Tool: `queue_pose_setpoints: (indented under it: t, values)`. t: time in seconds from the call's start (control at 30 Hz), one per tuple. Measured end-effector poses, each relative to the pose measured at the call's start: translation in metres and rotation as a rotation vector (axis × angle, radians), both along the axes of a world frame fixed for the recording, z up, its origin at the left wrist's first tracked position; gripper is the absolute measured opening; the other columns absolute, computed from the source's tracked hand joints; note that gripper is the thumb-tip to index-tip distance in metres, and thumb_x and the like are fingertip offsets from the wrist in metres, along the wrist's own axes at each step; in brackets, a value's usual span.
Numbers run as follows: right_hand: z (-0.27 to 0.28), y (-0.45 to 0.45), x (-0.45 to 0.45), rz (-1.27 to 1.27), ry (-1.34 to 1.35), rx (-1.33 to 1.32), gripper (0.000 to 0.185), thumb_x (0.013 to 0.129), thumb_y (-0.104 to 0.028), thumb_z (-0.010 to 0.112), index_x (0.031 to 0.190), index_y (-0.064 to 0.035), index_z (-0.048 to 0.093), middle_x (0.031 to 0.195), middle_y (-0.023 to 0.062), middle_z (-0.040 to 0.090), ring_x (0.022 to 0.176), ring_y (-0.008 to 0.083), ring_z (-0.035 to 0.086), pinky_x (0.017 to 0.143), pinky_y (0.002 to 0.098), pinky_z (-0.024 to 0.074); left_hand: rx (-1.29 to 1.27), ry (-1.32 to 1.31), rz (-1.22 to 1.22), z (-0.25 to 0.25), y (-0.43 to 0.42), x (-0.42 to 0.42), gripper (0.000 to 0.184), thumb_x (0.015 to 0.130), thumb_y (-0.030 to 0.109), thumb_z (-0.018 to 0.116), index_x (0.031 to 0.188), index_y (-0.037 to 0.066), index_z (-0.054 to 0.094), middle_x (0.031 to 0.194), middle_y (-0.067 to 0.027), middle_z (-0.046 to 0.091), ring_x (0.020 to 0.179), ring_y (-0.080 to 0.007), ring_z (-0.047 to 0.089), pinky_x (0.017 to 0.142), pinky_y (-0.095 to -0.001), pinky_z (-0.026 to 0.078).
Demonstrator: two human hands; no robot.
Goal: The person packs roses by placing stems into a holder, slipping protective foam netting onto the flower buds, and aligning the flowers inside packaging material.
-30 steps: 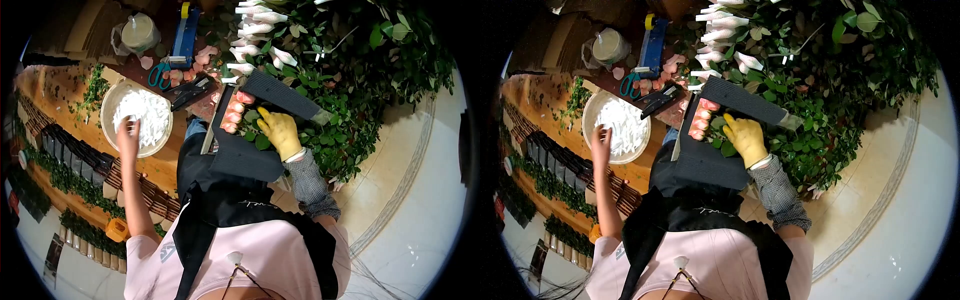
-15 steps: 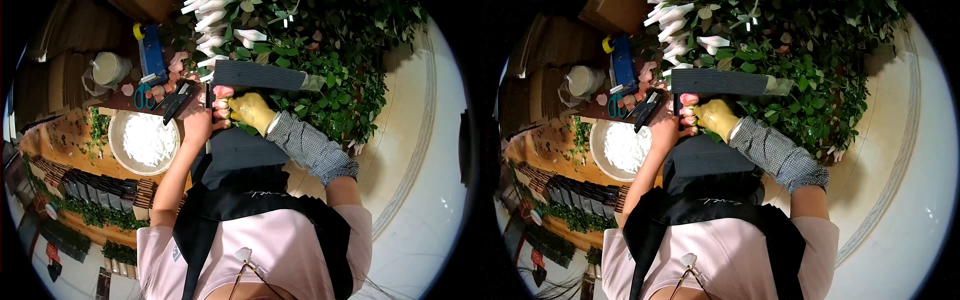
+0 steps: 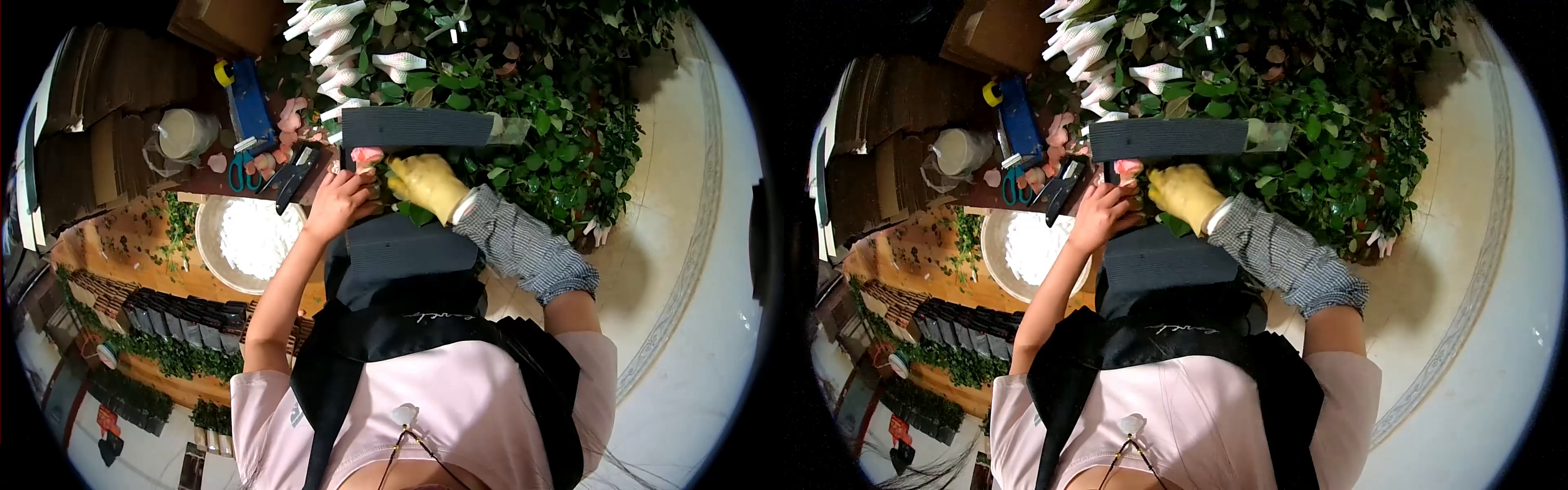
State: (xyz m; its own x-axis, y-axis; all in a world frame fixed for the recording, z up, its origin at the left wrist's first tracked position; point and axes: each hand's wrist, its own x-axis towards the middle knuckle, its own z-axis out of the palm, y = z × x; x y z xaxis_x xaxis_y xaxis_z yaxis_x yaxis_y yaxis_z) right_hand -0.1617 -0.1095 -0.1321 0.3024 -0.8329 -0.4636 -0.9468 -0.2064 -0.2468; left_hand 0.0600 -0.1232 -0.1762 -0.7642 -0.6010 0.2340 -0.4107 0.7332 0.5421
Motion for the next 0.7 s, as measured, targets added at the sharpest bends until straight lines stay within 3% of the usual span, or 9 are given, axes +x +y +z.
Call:
queue_pose_setpoints:
  t: [0.13,0.23,0.3,0.33,0.37,0.43,0.47,0.63,0.7]
  values:
    - [-0.023,-0.002,-0.009,-0.018,0.068,0.026,0.035,0.095,-0.038,0.053,0.114,-0.0103,0.062,0.1,0.0124,0.071,0.088,0.0311,0.069,0.076,0.044,0.0552,0.137,0.035,0.007,-0.005,0.0,0.0,0.023,0.07,0.022,0.079,0.088,0.011,0.071,0.113,0.0027,0.065,0.091,-0.0205,0.056,0.083,-0.0353,0.045]
    - [-0.036,-0.001,-0.023,-0.076,-0.117,0.019,0.033,0.095,-0.039,0.054,0.111,-0.0116,0.065,0.098,0.0126,0.072,0.085,0.0315,0.07,0.074,0.0445,0.056,0.4,0.23,0.173,-0.016,0.0,0.001,0.014,0.074,0.014,0.079,0.083,0.007,0.07,0.107,-0.0002,0.067,0.086,-0.0252,0.057,0.084,-0.0359,0.044]
    - [-0.032,0.002,-0.024,-0.078,-0.314,-0.023,0.033,0.095,-0.039,0.055,0.112,-0.0123,0.067,0.097,0.013,0.072,0.085,0.0323,0.07,0.076,0.0445,0.0563,0.423,0.348,0.372,-0.02,-0.006,-0.003,0.015,0.077,0.012,0.078,0.089,0.006,0.07,0.111,-0.0034,0.066,0.095,-0.026,0.058,0.086,-0.0372,0.043]
    - [-0.031,0.002,-0.023,-0.09,-0.234,0.038,0.035,0.095,-0.038,0.055,0.117,-0.0126,0.065,0.099,0.0125,0.072,0.087,0.032,0.07,0.079,0.0437,0.0561,0.28,0.192,0.609,-0.02,-0.001,-0.006,0.024,0.076,0.014,0.079,0.096,0.005,0.069,0.117,-0.008,0.062,0.107,-0.0278,0.055,0.089,-0.0399,0.042]
    - [-0.033,0.0,-0.021,-0.092,-0.235,0.037,0.035,0.095,-0.038,0.055,0.117,-0.0126,0.065,0.099,0.0125,0.072,0.087,0.032,0.07,0.079,0.0437,0.0561,0.306,0.134,0.663,-0.015,-0.006,-0.012,0.036,0.075,0.021,0.082,0.102,0.003,0.067,0.127,-0.0166,0.054,0.118,-0.0354,0.049,0.094,-0.0429,0.041]
    - [-0.039,-0.003,-0.018,-0.09,-0.108,0.104,0.036,0.095,-0.036,0.056,0.122,-0.0132,0.064,0.102,0.013,0.072,0.09,0.0314,0.069,0.081,0.0431,0.0555,0.158,-0.017,0.671,-0.025,-0.009,-0.028,0.045,0.072,0.028,0.084,0.106,0.003,0.067,0.132,-0.025,0.047,0.121,-0.0423,0.044,0.099,-0.0473,0.039]
    - [-0.048,0.003,-0.022,-0.083,-0.224,-0.005,0.035,0.095,-0.034,0.056,0.122,-0.0125,0.063,0.103,0.013,0.071,0.09,0.0311,0.069,0.081,0.0428,0.0551,0.218,-0.046,0.67,-0.028,-0.008,-0.037,0.051,0.07,0.032,0.084,0.109,0.005,0.068,0.138,-0.0288,0.041,0.126,-0.0459,0.039,0.104,-0.0507,0.036]
    - [-0.02,0.013,-0.021,0.016,-0.16,-0.102,0.039,0.094,-0.032,0.057,0.127,-0.0113,0.06,0.093,0.0107,0.071,0.08,0.0306,0.068,0.075,0.0428,0.055,0.282,0.039,0.732,-0.044,-0.002,-0.047,0.042,0.07,0.028,0.081,0.105,0.009,0.069,0.148,-0.0291,0.032,0.136,-0.0457,0.031,0.107,-0.0527,0.032]
    - [-0.009,0.014,-0.016,0.091,-0.036,-0.246,0.038,0.09,-0.031,0.064,0.122,-0.0104,0.061,0.077,0.0071,0.068,0.068,0.0283,0.065,0.062,0.0413,0.0539,0.28,0.059,0.74,-0.045,0.001,-0.043,0.04,0.069,0.027,0.08,0.103,0.009,0.07,0.15,-0.0293,0.03,0.137,-0.0457,0.03,0.107,-0.0532,0.032]
